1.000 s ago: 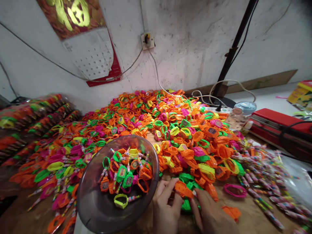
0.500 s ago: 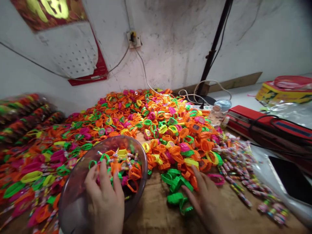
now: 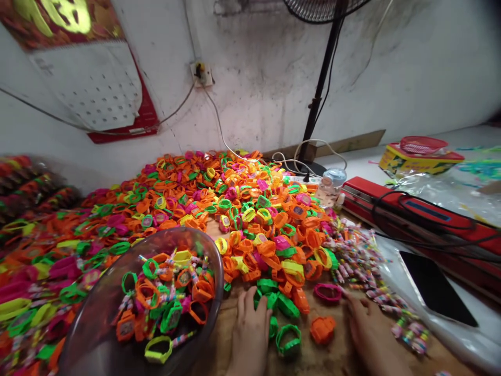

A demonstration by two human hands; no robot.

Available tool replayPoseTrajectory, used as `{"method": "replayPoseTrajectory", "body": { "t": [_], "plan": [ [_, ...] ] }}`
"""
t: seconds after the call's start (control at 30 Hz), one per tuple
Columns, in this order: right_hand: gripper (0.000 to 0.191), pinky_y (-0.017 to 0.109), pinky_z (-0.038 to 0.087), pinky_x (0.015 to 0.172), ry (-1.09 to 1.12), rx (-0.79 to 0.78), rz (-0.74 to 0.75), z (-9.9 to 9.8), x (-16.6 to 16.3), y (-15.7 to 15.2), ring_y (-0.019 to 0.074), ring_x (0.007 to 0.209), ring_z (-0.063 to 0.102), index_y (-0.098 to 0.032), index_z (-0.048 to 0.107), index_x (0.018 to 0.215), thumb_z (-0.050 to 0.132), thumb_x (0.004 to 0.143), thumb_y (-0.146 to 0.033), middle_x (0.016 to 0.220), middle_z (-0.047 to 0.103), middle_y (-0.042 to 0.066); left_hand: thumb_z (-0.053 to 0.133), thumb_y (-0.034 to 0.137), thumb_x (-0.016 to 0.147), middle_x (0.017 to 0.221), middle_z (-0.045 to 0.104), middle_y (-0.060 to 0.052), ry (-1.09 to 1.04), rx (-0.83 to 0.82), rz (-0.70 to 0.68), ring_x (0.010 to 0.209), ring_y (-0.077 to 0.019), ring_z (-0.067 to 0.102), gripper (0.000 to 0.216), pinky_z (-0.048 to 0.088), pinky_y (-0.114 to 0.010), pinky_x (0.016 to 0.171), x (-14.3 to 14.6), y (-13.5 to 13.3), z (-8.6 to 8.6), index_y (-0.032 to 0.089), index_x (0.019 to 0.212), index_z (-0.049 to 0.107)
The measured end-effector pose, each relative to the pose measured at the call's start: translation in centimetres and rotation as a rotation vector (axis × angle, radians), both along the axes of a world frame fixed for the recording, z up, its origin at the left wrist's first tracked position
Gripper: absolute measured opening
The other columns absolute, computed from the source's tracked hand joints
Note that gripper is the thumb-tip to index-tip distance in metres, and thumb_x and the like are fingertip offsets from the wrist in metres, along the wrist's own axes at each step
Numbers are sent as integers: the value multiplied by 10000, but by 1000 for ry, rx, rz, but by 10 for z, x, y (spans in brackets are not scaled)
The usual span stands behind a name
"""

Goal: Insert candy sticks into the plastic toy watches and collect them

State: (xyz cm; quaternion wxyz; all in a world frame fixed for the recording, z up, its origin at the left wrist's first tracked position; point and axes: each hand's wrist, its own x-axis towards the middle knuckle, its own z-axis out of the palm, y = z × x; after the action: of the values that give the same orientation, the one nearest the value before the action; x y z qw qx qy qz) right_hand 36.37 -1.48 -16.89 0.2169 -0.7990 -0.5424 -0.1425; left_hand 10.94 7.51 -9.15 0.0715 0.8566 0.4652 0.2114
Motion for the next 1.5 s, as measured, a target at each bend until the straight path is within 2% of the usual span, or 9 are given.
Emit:
{"method": "replayPoseTrajectory", "body": {
  "t": [0.13, 0.27, 0.33, 0.47, 0.63, 0.8, 1.03, 1.27, 1.5],
  "plan": [
    [305, 422, 559, 739, 93, 201, 96, 9, -3, 5, 266, 852, 678, -128, 558, 1104, 355, 883, -180, 989, 666, 159, 503, 124, 855, 1190, 624, -95, -153, -53, -8, 1145, -273, 591, 209, 542, -471, 916, -11, 2, 14, 222, 965, 652],
    [304, 356, 571, 685, 472, 287, 174, 54, -33, 10, 232, 813, 683, -189, 584, 1142, 478, 894, -330, 953, 707, 96, 521, 222, 846, 1225, 618, -100, -438, -162, 62, 1247, -292, 511, 102, 435, -541, 1030, -6, 2, 27, 211, 845, 622],
    [341, 328, 576, 689, 756, 282, 194, 80, -54, 12, 214, 808, 682, -216, 600, 1160, 566, 870, -393, 965, 711, 78, 575, 320, 828, 1138, 652, -105, -649, -309, 138, 1180, -291, 559, 123, 454, -509, 1007, 1, 3, 35, 203, 823, 612],
    [421, 315, 587, 701, 1338, 305, 281, 119, -87, 19, 201, 797, 694, -220, 596, 1189, 671, 824, -415, 943, 694, 66, 731, 460, 717, 841, 659, -40, -1145, -717, 210, 815, -200, 664, 370, 551, -319, 739, 13, 4, 56, 192, 886, 540],
    [407, 378, 590, 780, 1656, 222, 450, 148, -101, 28, 228, 848, 712, -224, 657, 1150, 713, 792, -409, 941, 719, 78, 846, 365, 618, 1034, 668, -60, -1462, -1080, 167, 871, -196, 684, 652, 562, -322, 765, 12, -1, 85, 226, 1140, 480],
    [305, 347, 572, 837, 1353, 208, 535, 159, -116, 32, 223, 983, 681, -207, 689, 1059, 590, 875, -429, 1068, 705, 104, 859, 315, 587, 1021, 680, -63, -1470, -1123, 249, 917, -210, 682, 637, 566, -286, 747, 6, -4, 97, 189, 1136, 562],
    [236, 214, 557, 711, 718, 339, 439, 157, -132, 32, 152, 819, 694, -167, 636, 1030, 429, 973, -266, 922, 717, 84, 866, 326, 566, 852, 684, -16, -1463, -1058, 281, 778, -148, 666, 589, 564, -242, 678, 11, -7, 95, 183, 1027, 529],
    [370, 292, 543, 588, 103, 276, 337, 154, -137, 31, 201, 691, 677, -88, 621, 1056, 293, 1019, -255, 817, 700, 118, 847, 333, 604, 845, 698, -26, -1365, -878, 252, 771, -153, 682, 525, 578, -241, 672, 9, -8, 88, 184, 997, 533],
    [468, 292, 497, 566, -25, 229, 324, 160, -140, 29, 191, 642, 636, -72, 603, 1002, 261, 1022, -390, 757, 649, 105, 810, 254, 644, 805, 706, 15, -1301, -650, 171, 702, -124, 702, 379, 580, -189, 656, 10, -10, 84, 194, 937, 579]
  ]
}}
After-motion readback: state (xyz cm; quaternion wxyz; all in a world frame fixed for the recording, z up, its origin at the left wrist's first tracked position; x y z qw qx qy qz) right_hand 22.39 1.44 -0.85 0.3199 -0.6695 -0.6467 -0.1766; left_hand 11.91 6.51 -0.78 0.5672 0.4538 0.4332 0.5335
